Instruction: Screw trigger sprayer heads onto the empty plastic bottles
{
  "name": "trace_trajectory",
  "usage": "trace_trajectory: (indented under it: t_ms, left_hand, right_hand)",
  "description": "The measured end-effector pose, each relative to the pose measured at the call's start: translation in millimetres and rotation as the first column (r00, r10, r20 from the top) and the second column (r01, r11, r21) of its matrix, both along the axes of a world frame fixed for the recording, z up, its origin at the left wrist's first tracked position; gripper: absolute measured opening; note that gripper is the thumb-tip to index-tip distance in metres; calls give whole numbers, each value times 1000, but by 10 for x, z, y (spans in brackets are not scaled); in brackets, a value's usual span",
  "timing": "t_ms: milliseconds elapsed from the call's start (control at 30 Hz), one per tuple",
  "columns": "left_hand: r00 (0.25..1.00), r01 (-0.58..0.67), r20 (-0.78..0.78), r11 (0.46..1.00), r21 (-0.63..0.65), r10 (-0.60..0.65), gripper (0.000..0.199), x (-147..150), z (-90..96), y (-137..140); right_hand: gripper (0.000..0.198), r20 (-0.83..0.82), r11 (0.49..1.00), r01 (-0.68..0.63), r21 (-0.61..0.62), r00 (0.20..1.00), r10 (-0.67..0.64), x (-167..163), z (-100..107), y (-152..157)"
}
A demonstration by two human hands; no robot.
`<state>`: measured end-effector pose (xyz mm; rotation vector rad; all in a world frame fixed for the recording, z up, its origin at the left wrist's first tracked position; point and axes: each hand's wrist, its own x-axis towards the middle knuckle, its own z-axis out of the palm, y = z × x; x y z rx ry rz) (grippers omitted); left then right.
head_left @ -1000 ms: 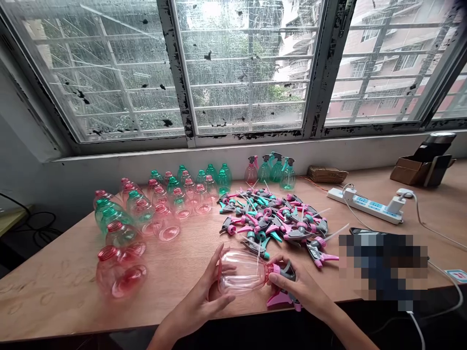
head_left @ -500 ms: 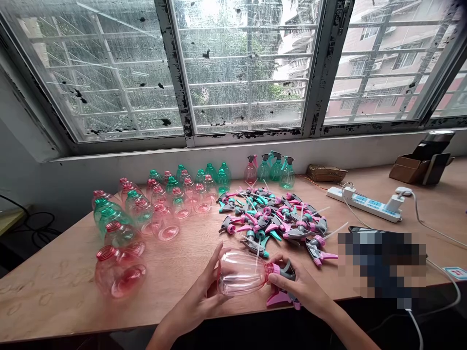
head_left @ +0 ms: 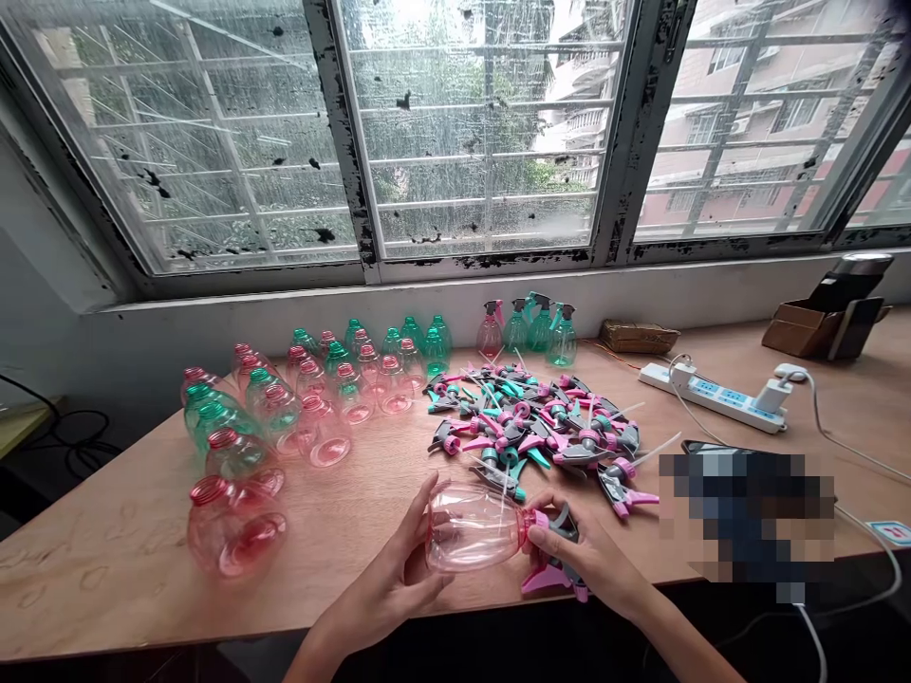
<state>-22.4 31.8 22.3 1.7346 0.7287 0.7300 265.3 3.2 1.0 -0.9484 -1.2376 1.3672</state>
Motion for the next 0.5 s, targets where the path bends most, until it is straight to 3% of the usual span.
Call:
trace_trajectory:
  t_ms: [133, 500]
  left_hand:
    - [1000, 20, 9, 1000, 0, -20, 94, 2, -7, 10]
    - [1000, -22, -18, 998, 52, 23, 86, -4, 3, 17]
  right_hand:
    - [38, 22, 1000, 8, 2, 1000, -8, -3, -1, -10]
    - [36, 20, 1000, 0, 9, 1000, 0, -4, 4, -11]
